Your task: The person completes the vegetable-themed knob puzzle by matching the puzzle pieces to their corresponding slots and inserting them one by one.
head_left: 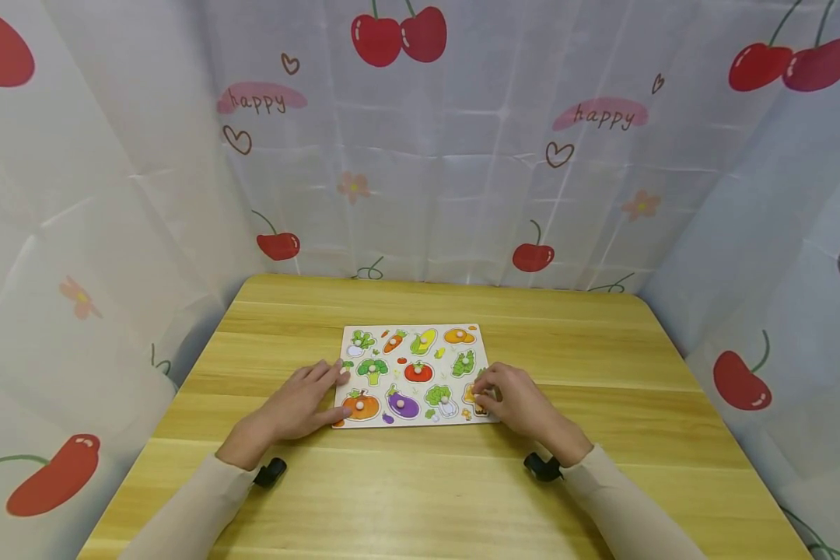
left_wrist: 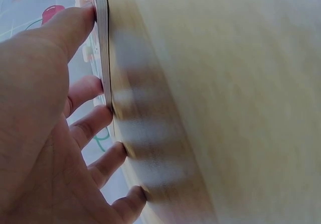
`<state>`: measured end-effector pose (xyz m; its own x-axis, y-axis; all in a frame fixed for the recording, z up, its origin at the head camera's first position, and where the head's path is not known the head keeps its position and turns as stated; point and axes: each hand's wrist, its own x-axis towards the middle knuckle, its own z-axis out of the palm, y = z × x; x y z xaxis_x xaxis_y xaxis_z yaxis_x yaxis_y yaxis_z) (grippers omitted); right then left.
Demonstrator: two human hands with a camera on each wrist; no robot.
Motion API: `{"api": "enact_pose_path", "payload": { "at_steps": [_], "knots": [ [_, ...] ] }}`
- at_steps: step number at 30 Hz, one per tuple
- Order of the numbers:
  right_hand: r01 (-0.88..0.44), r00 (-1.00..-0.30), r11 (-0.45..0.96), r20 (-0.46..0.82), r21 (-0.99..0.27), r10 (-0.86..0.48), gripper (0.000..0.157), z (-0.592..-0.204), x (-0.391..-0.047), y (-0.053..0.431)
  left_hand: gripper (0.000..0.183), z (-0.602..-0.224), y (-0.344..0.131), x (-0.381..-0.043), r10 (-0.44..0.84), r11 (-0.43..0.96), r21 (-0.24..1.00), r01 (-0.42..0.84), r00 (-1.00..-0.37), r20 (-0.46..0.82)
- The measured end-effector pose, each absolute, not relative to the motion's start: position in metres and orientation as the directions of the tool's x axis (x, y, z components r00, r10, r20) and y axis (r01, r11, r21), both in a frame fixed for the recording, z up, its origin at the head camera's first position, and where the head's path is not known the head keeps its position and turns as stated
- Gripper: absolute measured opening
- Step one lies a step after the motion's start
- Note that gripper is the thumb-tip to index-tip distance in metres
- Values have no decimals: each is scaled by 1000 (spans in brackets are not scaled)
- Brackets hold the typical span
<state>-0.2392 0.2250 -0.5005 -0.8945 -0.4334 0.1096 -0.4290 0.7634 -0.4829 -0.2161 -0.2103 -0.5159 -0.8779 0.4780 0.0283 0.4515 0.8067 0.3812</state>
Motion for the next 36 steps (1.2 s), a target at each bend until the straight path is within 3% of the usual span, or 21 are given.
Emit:
{"api": "enact_pose_path", "payload": {
  "at_steps": [36],
  "knots": [
    [-445, -889, 751, 144, -488, -434, 6, -502, -233, 229, 86, -514, -210, -218, 474, 818, 361, 447, -881, 18]
  ]
}}
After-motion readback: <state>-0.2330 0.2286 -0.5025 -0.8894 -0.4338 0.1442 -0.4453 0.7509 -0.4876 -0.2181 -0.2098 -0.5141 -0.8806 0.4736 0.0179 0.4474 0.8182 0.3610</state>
